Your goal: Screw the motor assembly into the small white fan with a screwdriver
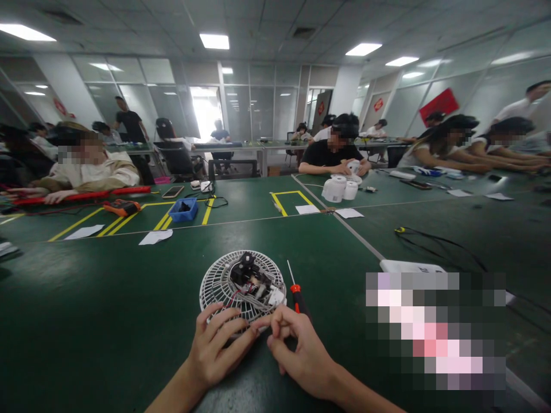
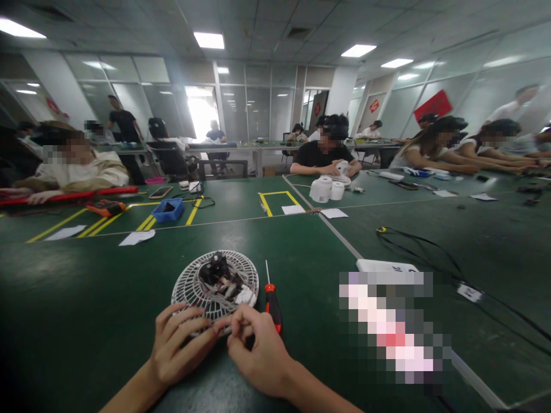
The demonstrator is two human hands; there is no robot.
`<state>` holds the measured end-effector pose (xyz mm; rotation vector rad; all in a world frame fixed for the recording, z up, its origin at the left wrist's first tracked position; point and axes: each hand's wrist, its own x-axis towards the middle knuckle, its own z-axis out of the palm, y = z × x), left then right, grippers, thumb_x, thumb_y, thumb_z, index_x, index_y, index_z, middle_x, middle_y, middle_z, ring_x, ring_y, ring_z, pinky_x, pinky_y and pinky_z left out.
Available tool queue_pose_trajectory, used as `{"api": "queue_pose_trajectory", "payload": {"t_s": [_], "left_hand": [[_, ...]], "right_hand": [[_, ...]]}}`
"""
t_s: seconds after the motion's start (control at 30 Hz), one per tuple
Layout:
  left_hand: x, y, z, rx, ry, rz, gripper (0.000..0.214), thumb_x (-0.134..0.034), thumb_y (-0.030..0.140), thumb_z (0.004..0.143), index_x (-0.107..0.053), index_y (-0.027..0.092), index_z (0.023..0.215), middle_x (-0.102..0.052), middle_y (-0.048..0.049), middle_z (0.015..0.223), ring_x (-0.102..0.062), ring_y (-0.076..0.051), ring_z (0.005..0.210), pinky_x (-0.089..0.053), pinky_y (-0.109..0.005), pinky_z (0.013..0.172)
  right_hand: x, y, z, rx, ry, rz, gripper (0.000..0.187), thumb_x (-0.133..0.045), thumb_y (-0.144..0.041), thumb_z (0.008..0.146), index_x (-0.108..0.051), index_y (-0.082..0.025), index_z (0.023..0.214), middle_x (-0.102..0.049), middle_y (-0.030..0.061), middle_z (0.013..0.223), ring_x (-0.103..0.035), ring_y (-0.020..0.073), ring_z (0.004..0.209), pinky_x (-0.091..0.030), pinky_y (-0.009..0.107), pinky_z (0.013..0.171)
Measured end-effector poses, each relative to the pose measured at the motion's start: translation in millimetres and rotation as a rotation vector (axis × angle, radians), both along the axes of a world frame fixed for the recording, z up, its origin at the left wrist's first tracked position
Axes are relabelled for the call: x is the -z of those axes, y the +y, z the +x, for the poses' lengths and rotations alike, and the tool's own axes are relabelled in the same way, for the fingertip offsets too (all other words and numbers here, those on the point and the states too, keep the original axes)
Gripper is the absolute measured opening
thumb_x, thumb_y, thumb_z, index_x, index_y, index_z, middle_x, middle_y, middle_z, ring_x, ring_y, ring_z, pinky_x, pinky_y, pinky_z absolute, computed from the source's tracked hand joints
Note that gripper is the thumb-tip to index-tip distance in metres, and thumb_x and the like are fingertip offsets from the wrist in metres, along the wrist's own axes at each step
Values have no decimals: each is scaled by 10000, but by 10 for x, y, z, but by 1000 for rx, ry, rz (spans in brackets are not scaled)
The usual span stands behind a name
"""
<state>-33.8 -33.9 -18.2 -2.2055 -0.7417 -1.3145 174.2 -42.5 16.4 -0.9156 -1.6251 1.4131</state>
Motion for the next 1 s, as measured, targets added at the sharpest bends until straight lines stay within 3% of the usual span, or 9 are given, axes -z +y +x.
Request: {"api": "queue_pose_trajectory", "payload": {"t_s": [0.17,0.33,0.43,0.5,0.53,0.63,0.77,1.0], "left_hand": [[-41,9,10,-23,-28,18,129,-771,145,813,-701,197,908,-727,-13,859,-661,-179,949,-440,-437,1038],[-76,14,18,-52,-26,17,147,-795,140,792,-682,193,869,-732,0,826,-670,-173,915,-447,-418,1029],[-81,21,24,-69,-45,3,143,-786,131,799,-667,191,850,-726,6,807,-673,-164,896,-453,-403,1024],[-85,25,27,-78,-61,-13,157,-791,132,793,-657,191,847,-722,8,805,-673,-160,892,-458,-393,1022],[-88,26,28,-75,-64,-18,163,-796,138,789,-652,191,844,-720,9,806,-671,-159,891,-457,-391,1023],[-94,27,22,-60,-56,-35,154,-785,160,803,-638,193,836,-714,8,812,-666,-162,896,-453,-394,1031],[-91,21,6,-43,-57,-59,121,-737,181,851,-620,193,826,-708,1,814,-661,-166,915,-437,-402,1045],[-114,25,-18,-21,-80,-80,106,-710,179,874,-620,187,819,-713,-6,806,-666,-175,902,-460,-398,988]], "right_hand": [[24,-1,-1,-33,57,-104,214,-611,-195,797,-400,-235,794,-714,26,879,-488,45,438,-376,142,398],[-56,-38,5,-68,29,-78,184,-571,-187,809,-393,-238,805,-723,77,1058,-518,50,447,-397,169,413],[-115,-9,68,37,-94,252,129,-547,-147,820,-451,-231,797,-718,57,960,-594,104,540,-492,249,562],[-146,56,144,191,-183,545,101,-552,-147,832,-502,-230,804,-688,50,886,-645,169,694,-517,311,709],[-161,101,187,288,-229,600,89,-537,-155,852,-508,-229,812,-674,60,903,-646,183,731,-510,319,723],[-210,249,301,442,-539,522,50,-528,-187,898,-561,-222,910,-626,41,826,-618,209,741,-484,323,688],[-254,357,379,309,-908,340,138,-586,-247,915,-592,-205,1047,-655,87,1004,-653,274,920,-487,367,758],[-319,349,472,279,-1103,181,432,-691,-301,851,-549,-194,1245,-645,137,1158,-690,295,896,-445,346,712]]}}
